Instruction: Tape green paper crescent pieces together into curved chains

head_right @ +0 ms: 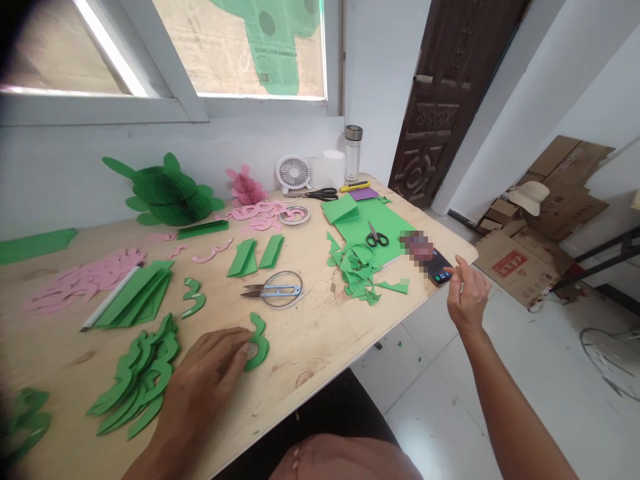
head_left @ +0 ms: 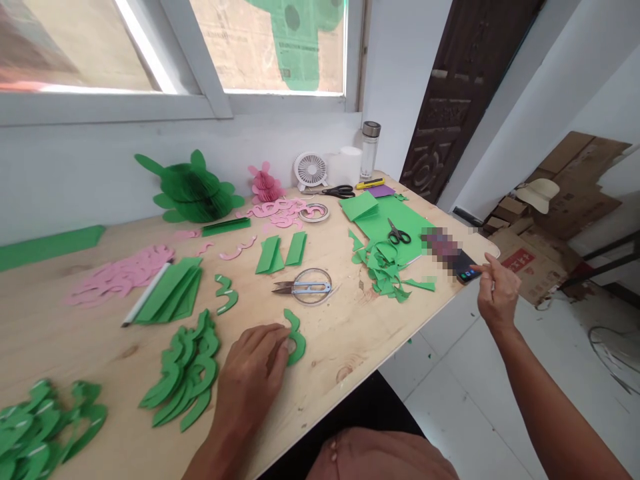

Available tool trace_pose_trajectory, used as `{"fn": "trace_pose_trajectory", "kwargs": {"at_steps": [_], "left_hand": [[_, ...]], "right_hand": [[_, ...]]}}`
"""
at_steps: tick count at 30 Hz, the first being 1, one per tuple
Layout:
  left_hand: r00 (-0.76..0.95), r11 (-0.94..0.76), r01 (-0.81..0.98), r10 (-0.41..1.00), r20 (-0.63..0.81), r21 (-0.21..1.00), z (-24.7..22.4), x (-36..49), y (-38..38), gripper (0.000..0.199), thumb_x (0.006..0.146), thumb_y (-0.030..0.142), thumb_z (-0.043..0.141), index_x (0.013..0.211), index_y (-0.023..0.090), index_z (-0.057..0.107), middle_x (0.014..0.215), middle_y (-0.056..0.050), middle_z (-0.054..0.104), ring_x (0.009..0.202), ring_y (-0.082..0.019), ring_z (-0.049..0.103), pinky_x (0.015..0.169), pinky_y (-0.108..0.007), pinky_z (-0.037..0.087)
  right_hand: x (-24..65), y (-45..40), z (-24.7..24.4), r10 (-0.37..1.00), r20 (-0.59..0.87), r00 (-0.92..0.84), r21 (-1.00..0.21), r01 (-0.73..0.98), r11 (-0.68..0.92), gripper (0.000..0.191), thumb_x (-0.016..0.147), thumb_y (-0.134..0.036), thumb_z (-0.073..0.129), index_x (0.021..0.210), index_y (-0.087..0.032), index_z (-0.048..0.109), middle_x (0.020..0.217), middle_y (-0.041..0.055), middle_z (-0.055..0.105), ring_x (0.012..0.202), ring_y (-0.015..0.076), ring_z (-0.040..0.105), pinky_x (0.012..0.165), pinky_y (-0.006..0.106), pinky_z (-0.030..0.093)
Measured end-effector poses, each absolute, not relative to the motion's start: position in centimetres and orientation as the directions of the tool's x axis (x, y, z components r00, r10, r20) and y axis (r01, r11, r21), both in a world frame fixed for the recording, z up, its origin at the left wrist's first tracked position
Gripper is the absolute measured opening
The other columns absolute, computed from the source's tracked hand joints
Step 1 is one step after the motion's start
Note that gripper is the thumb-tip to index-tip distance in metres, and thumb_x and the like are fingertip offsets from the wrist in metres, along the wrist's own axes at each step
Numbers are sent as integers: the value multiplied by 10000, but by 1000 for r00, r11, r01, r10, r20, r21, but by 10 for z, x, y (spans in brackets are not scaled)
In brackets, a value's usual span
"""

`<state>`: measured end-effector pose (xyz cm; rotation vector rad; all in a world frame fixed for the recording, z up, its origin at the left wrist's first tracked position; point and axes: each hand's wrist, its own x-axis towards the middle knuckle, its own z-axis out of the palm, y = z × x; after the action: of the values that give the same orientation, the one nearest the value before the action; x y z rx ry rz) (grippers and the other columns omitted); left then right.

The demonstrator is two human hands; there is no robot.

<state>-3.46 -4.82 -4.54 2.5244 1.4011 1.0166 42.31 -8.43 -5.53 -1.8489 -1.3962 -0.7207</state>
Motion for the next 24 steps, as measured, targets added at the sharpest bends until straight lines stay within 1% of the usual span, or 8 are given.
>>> {"fn": "trace_pose_trajectory", "kwargs": {"at_steps": [5, 11, 19, 24], "left_hand": [[374, -591, 721, 771, 515, 362, -46, -36, -48, 146, 844, 254, 493, 884, 205, 625, 893, -51, 677, 875, -222, 605, 758, -375, 480], [364, -579, 730, 779, 511, 363, -46, -35, -49, 150, 848, 259, 497, 890, 196, 626, 900, -53, 670, 880, -220, 601, 772, -372, 475], [364, -572, 742, 782, 505, 351, -45, -34, -49, 157, 844, 265, 497, 878, 197, 634, 888, -51, 680, 873, -221, 610, 765, -364, 478], [368, -578, 737, 778, 509, 351, -47, -35, -48, 150, 844, 257, 501, 885, 193, 630, 896, -54, 676, 880, -222, 605, 761, -362, 475]], "right_hand": [[426, -64, -46, 678, 704, 210, -183, 977, -112, 444, 867, -223, 358, 1293, -157, 466, 925, 78, 717, 885, 232, 572, 855, 386, 338], [435, -52, -40, 674, 702, 230, -175, 973, -149, 469, 855, -206, 362, 1313, -161, 455, 958, 84, 707, 927, 240, 568, 860, 398, 341], [443, -42, -36, 757, 617, 215, -110, 976, -188, 482, 849, -228, 372, 1319, -163, 458, 968, 98, 700, 940, 256, 562, 879, 424, 326], [443, -37, -37, 783, 588, 202, -68, 977, -201, 467, 850, -235, 381, 1303, -170, 477, 984, 103, 698, 927, 256, 576, 860, 429, 345]]}}
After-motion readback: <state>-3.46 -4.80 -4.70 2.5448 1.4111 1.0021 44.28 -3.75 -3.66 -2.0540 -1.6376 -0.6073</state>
